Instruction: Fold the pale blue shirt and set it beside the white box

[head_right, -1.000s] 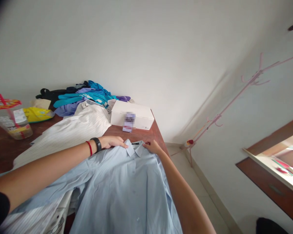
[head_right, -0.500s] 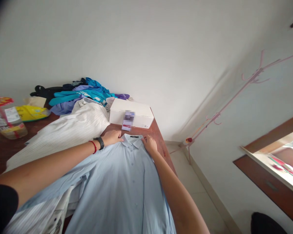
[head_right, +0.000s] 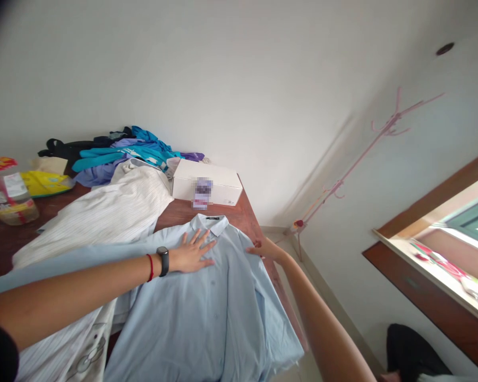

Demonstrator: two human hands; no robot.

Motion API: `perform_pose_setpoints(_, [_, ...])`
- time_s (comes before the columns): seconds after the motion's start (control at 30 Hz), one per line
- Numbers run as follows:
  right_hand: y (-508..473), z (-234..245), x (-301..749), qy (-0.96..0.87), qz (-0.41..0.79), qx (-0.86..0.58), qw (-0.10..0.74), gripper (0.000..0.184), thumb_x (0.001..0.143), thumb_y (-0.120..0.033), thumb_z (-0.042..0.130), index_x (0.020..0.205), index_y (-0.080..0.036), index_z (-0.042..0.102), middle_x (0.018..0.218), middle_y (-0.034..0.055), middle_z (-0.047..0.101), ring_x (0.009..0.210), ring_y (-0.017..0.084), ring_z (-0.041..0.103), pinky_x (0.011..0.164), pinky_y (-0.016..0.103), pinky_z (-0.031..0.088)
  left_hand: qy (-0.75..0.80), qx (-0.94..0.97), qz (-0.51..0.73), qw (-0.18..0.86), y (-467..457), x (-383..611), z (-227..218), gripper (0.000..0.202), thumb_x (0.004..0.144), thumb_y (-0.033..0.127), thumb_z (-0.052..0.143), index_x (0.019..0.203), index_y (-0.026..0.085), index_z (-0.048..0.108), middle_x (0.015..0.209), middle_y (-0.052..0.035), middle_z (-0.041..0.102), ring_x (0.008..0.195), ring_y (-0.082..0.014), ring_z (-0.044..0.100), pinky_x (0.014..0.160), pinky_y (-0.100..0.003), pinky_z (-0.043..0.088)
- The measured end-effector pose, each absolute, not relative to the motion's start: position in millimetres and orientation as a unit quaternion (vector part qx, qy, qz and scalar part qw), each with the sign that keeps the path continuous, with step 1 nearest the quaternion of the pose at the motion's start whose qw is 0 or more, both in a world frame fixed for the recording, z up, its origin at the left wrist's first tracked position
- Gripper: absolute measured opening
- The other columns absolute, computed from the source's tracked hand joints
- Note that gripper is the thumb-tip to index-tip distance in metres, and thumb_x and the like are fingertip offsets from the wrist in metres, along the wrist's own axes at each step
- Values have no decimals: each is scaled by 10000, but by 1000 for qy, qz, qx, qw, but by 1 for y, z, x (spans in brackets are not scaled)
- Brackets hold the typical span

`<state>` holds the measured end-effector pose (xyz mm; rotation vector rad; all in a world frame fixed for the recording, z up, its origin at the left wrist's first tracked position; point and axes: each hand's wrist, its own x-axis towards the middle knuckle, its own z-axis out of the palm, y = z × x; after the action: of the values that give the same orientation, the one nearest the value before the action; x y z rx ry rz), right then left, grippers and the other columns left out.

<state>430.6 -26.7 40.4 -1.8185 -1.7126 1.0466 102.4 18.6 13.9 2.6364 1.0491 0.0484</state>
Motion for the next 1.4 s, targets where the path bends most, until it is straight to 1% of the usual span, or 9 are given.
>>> perform_pose_setpoints(0.2, [-109, 36, 452, -615, 439, -641, 135, 481, 728, -609, 783, 700, -148, 650, 600, -25, 551, 562, 112, 466, 516, 229, 364, 374, 916, 85, 120, 10, 101, -6, 752, 969, 714, 413, 1612, 331, 348, 1725, -113, 91, 1572, -452, 47, 1146, -801, 14])
perform_pose_setpoints(0.43, [-178, 30, 457, -445, 464, -675, 361, 505, 803, -680, 687, 943, -194, 683, 833, 48, 720, 730, 200, 666, 668, 304, 540, 376, 916, 79, 113, 11, 101, -3, 773, 973, 712, 401, 1629, 317, 298, 1727, -106, 81, 1578, -432, 43, 1150, -793, 21])
perform_pose_setpoints(0.53, [-169, 43, 485, -449, 357, -719, 392, 519, 771, -701, 652, 881, -194, 653, 750, 62, 704, 667, 204, 649, 618, 308, 519, 374, 918, 75, 112, 12, 101, -4, 802, 969, 722, 396, 1644, 314, 247, 1727, -115, 65, 1580, -423, 37, 1149, -790, 14])
perform_pose_setpoints(0.63, [-140, 66, 517, -496, 191, -779, 332, 494, 726, -661, 614, 845, -186, 679, 661, 43, 673, 607, 197, 603, 569, 300, 456, 368, 920, 71, 114, 11, 100, -3, 834, 966, 727, 397, 1655, 300, 199, 1727, -126, 36, 1583, -413, 24, 1158, -777, 7])
perform_pose_setpoints(0.9, [-115, 71, 524, -494, 47, -813, 305, 266, 732, -475, 605, 747, -218, 673, 681, 43, 648, 705, 210, 577, 647, 307, 404, 369, 918, 79, 119, 9, 98, -2, 806, 945, 754, 418, 1625, 338, 303, 1730, -108, 67, 1579, -429, 31, 1159, -775, -20])
perform_pose_setpoints(1.03, [-164, 36, 479, -492, 132, -813, 280, 343, 774, -507, 628, 597, -215, 595, 540, 27, 606, 539, 179, 562, 547, 293, 420, 365, 919, 85, 122, 11, 99, -5, 800, 945, 746, 429, 1621, 331, 320, 1727, -116, 97, 1577, -435, 40, 1151, -786, -19])
perform_pose_setpoints(1.1, [-191, 22, 449, -428, 318, -776, 337, 360, 812, -551, 659, 714, -206, 634, 620, 40, 665, 546, 183, 612, 489, 274, 430, 363, 920, 87, 122, 12, 99, -6, 801, 947, 745, 423, 1622, 325, 319, 1725, -123, 97, 1577, -435, 41, 1148, -790, -16])
perform_pose_setpoints(1.23, [-221, 14, 406, -255, 531, -605, 535, 392, 822, -437, 780, 1145, -268, 637, 1180, 78, 745, 990, 219, 748, 759, 318, 605, 366, 919, 87, 116, 12, 100, -5, 793, 951, 738, 422, 1622, 329, 319, 1727, -114, 95, 1578, -431, 52, 1153, -785, 4])
perform_pose_setpoints(1.4, [-208, 17, 404, -157, 576, -500, 627, 350, 833, -352, 700, 1159, -267, 607, 1200, 105, 729, 1182, 259, 699, 958, 437, 591, 372, 919, 79, 108, 10, 99, -1, 802, 963, 722, 411, 1636, 304, 284, 1730, -113, 94, 1578, -426, 65, 1169, -770, 40])
